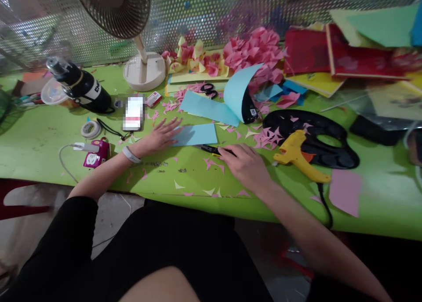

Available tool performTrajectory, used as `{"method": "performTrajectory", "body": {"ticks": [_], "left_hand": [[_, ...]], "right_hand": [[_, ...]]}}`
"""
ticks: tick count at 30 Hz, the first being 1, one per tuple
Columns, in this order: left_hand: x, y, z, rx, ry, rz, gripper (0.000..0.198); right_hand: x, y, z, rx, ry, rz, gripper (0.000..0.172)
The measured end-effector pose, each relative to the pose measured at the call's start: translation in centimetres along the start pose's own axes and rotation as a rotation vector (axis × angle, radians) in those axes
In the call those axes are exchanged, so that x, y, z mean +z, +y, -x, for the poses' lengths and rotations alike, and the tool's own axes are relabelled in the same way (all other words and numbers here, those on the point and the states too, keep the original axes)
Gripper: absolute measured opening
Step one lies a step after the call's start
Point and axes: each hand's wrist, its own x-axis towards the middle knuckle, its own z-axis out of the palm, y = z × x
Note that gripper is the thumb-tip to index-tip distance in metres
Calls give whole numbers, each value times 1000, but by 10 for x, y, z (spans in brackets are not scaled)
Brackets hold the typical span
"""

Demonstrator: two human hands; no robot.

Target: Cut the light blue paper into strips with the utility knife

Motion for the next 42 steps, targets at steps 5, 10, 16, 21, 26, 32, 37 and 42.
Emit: {"method": "performTrajectory", "body": {"ticks": [5, 10, 16, 21, 26, 32, 37, 42], "left_hand": [[-10, -30, 24, 7, -62, 6, 55], [-8, -26, 23, 4, -50, -9, 55], [-8, -23, 23, -4, -42, -10, 53], [-8, -22, 22, -3, -49, 7, 53], [-8, -21, 21, -19, -53, 5, 53], [-9, -21, 21, -17, -79, 2, 53], [-5, -22, 21, -16, -60, 5, 53], [0, -24, 21, -12, -66, -4, 54]], "right_hand": [[1, -3, -6, -10, -17, 16, 30], [0, -15, -27, -66, -65, 25, 28], [-3, -19, -20, -110, -48, 20, 28], [-4, -23, -18, -108, -30, 37, 28], [-1, -30, -29, -94, -67, 4, 29], [0, -33, -25, -91, -64, -26, 28], [4, -42, -37, -94, -110, -26, 30], [5, -46, -38, -95, -96, -37, 30]]}}
